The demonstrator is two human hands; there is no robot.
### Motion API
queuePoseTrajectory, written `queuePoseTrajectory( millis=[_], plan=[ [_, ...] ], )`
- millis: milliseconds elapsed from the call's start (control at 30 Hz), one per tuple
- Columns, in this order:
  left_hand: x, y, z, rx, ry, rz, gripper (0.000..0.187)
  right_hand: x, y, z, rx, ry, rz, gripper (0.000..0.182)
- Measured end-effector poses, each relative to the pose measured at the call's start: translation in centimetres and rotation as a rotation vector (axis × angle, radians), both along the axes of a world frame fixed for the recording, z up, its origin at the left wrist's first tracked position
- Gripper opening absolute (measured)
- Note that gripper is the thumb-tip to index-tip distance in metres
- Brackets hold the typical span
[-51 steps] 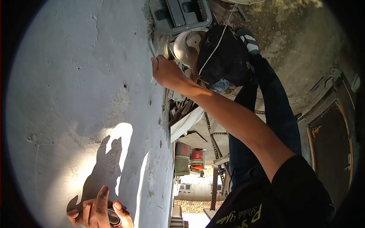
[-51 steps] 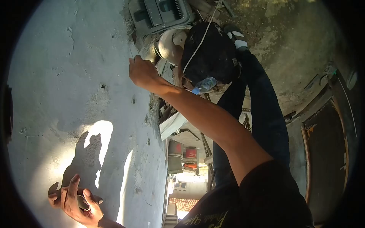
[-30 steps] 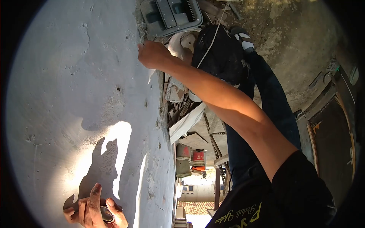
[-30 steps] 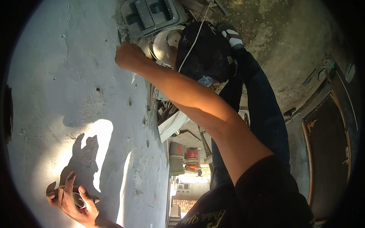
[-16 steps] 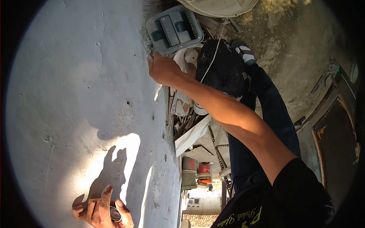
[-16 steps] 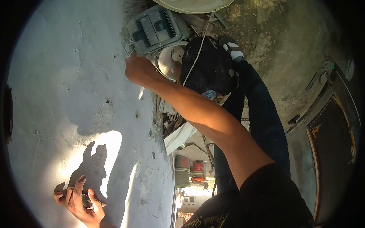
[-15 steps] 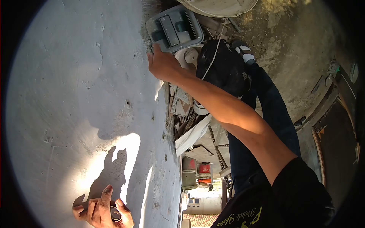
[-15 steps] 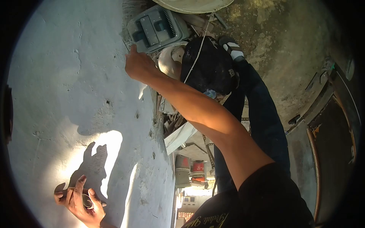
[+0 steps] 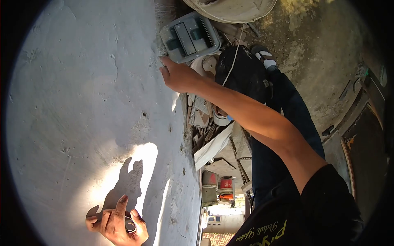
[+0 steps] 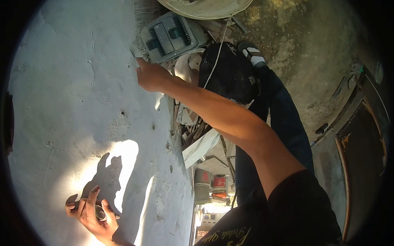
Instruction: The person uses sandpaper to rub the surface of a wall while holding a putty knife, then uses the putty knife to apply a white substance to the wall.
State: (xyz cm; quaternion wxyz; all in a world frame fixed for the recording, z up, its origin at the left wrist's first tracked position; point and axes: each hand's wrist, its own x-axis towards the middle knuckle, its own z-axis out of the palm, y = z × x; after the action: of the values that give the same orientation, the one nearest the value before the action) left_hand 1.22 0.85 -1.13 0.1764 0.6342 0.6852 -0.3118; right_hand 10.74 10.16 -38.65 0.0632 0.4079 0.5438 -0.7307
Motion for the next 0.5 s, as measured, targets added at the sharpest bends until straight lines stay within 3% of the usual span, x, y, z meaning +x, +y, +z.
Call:
queuePoseTrajectory(
  millis=[67,133,200,300,367,400,433,467,500],
  plan=[
    [-0.3,-0.4,-0.1,0.020,-0.010,-0.003,0.034,4.2,-1.9,0.2,-0.073,0.098,-0.001,0.054],
    [-0.4,-0.5,0.0,0.031,-0.017,0.011,0.032,9.5,-1.2,2.7,-0.216,-0.048,0.053,0.056],
    [0.2,0.3,-0.4,0.105,-0.055,0.011,0.027,15.3,-2.5,1.2,-0.135,-0.204,0.025,0.055],
    [-0.7,-0.8,-0.8,0.288,-0.126,-0.060,0.020,26.6,-1.6,0.4,0.184,-0.216,0.001,0.041],
    [-1.0,-1.3,-1.3,0.413,-0.196,-0.134,0.015,34.3,0.6,1.7,0.194,-0.410,0.041,0.041],
    [-0.9,-1.5,-1.4,0.466,-0.221,-0.174,0.014,38.7,0.9,1.7,0.027,-0.449,-0.105,0.041],
    [-0.5,-2.1,-1.8,0.542,-0.247,-0.089,0.013,42.6,1.8,3.0,-0.194,-0.527,-0.263,0.042],
    [0.0,-2.8,-2.1,0.621,-0.277,-0.009,0.012,46.7,2.4,4.2,-0.205,-0.571,-0.288,0.042],
    [1.4,-3.6,-2.3,0.646,-0.298,0.127,0.013,50.6,2.4,5.6,-0.027,-0.625,-0.260,0.041]
  ],
)
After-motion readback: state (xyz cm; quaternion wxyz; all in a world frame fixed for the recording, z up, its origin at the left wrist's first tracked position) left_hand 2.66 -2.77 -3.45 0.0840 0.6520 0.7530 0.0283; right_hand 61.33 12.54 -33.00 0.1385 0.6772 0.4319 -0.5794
